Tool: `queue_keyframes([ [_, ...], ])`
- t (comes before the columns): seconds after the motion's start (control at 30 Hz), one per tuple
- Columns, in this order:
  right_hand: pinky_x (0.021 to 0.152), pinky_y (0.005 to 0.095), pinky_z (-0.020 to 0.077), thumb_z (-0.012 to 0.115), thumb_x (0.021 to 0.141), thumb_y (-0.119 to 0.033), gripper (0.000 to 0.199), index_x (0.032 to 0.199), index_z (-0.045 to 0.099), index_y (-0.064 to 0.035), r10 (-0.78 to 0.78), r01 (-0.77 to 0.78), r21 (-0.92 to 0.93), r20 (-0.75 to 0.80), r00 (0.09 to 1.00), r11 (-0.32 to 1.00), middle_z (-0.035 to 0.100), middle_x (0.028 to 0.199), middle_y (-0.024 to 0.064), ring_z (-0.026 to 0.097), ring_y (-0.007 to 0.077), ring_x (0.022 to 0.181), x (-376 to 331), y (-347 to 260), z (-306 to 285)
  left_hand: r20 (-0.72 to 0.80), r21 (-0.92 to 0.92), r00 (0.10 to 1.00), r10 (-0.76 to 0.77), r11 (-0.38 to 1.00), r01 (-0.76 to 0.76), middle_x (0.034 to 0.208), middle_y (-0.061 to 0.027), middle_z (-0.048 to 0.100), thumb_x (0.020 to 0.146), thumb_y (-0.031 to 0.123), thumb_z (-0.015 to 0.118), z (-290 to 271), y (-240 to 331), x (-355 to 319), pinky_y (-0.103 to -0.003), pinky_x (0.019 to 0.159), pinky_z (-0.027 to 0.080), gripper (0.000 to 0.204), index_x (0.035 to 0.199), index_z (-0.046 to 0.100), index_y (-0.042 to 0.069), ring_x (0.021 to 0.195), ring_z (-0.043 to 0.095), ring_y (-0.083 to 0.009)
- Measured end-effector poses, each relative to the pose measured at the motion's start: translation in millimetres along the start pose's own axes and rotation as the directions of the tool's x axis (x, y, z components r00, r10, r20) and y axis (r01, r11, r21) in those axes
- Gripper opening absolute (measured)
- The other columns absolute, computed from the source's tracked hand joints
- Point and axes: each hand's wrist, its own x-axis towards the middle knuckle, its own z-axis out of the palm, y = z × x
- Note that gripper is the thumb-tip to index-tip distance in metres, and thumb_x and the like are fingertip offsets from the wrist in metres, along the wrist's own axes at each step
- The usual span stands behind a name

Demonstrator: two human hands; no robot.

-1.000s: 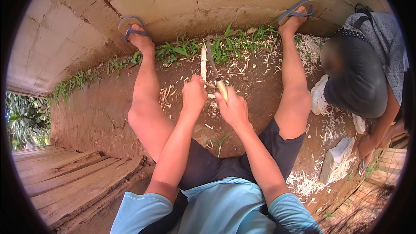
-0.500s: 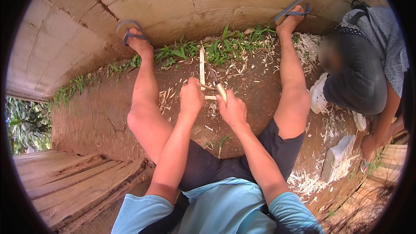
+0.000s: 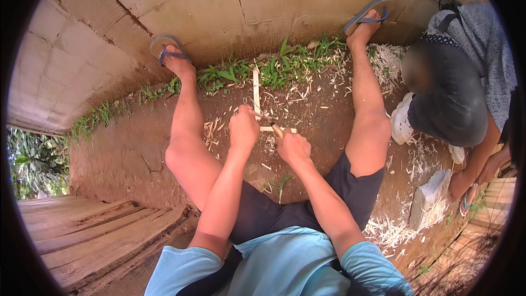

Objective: The person sits on the ground and uses a curved knife to shave thin strips from a small wooden stick. They repeatedly scrape the stick to produce wood shavings that accumulate on the dirt floor. Another person is visible nearby also working with wood.

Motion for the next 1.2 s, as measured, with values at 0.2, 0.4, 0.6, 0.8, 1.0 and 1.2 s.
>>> queue_keyframes([
  [0.2, 0.064, 0.0514, 0.0489, 0.056, 0.093, -0.031, 0.030, 0.109, 0.051, -0.0055, -0.176, 0.409, 0.337, -0.550, 0.817, 0.848, 0.066, 0.085, 0.0216, 0.064, 0.0433, 0.075, -22, -31, -28, -0.001, -0.012, 1.000, 0.016, 1.000, -0.016, 0.082, -0.0273, 0.066, 0.091, 0.011, 0.052, 1, -2, -1, -0.052, 0.077, 0.050, 0.016, 0.100, 0.058, -0.001, 0.083, 0.065, -0.0447],
  [0.4, 0.069, 0.0495, 0.0528, 0.057, 0.091, -0.030, 0.028, 0.104, 0.055, -0.0048, -0.050, 0.052, 0.020, -0.073, 0.996, 0.998, 0.066, 0.076, 0.0224, 0.067, 0.0413, 0.076, -7, 4, 18, 0.018, 0.001, 1.000, -0.013, 1.000, 0.013, 0.085, -0.0256, 0.067, 0.091, 0.011, 0.052, -4, 5, -2, -0.050, 0.079, 0.050, 0.017, 0.101, 0.059, -0.001, 0.085, 0.065, -0.0436],
  [0.6, 0.064, 0.0498, 0.0516, 0.057, 0.092, -0.035, 0.037, 0.111, 0.053, -0.0026, -0.228, 0.313, 0.264, -0.308, 0.924, 0.912, 0.067, 0.080, 0.0215, 0.066, 0.0409, 0.073, -18, -23, -11, 0.015, -0.003, 0.999, -0.036, 0.999, 0.036, 0.084, -0.0270, 0.066, 0.091, 0.010, 0.051, -1, 1, -3, -0.051, 0.079, 0.050, 0.017, 0.100, 0.059, -0.002, 0.084, 0.065, -0.0442],
  [0.8, 0.066, 0.0490, 0.0506, 0.056, 0.093, -0.034, 0.036, 0.115, 0.050, -0.0067, -0.140, 0.237, 0.273, -0.333, 0.933, 0.932, 0.066, 0.083, 0.0225, 0.066, 0.0410, 0.076, -16, -17, -7, 0.020, 0.015, 0.998, -0.060, 0.998, 0.060, 0.083, -0.0277, 0.066, 0.090, 0.011, 0.052, -1, 3, -4, -0.051, 0.079, 0.050, 0.019, 0.102, 0.059, -0.002, 0.084, 0.064, -0.0451],
  [1.0, 0.077, 0.0496, 0.0520, 0.056, 0.091, -0.033, 0.035, 0.114, 0.053, -0.0061, 0.082, -0.082, 0.008, 0.053, 0.995, 0.997, 0.068, 0.091, 0.0205, 0.066, 0.0406, 0.087, -14, 6, 18, 0.037, 0.040, 0.997, -0.075, 0.996, 0.074, 0.086, -0.0273, 0.066, 0.091, 0.013, 0.051, -6, 4, -3, -0.050, 0.080, 0.050, 0.022, 0.106, 0.059, 0.000, 0.088, 0.065, -0.0434],
  [1.2, 0.067, 0.0511, 0.0507, 0.058, 0.092, -0.032, 0.035, 0.113, 0.050, -0.0056, -0.138, 0.294, 0.258, -0.489, 0.861, 0.920, 0.066, 0.082, 0.0222, 0.065, 0.0422, 0.078, -17, -19, -18, 0.049, 0.094, 0.994, -0.096, 0.991, 0.092, 0.087, -0.0265, 0.067, 0.090, 0.013, 0.051, -8, 9, -6, -0.051, 0.078, 0.050, 0.019, 0.102, 0.059, 0.001, 0.087, 0.065, -0.0437],
])
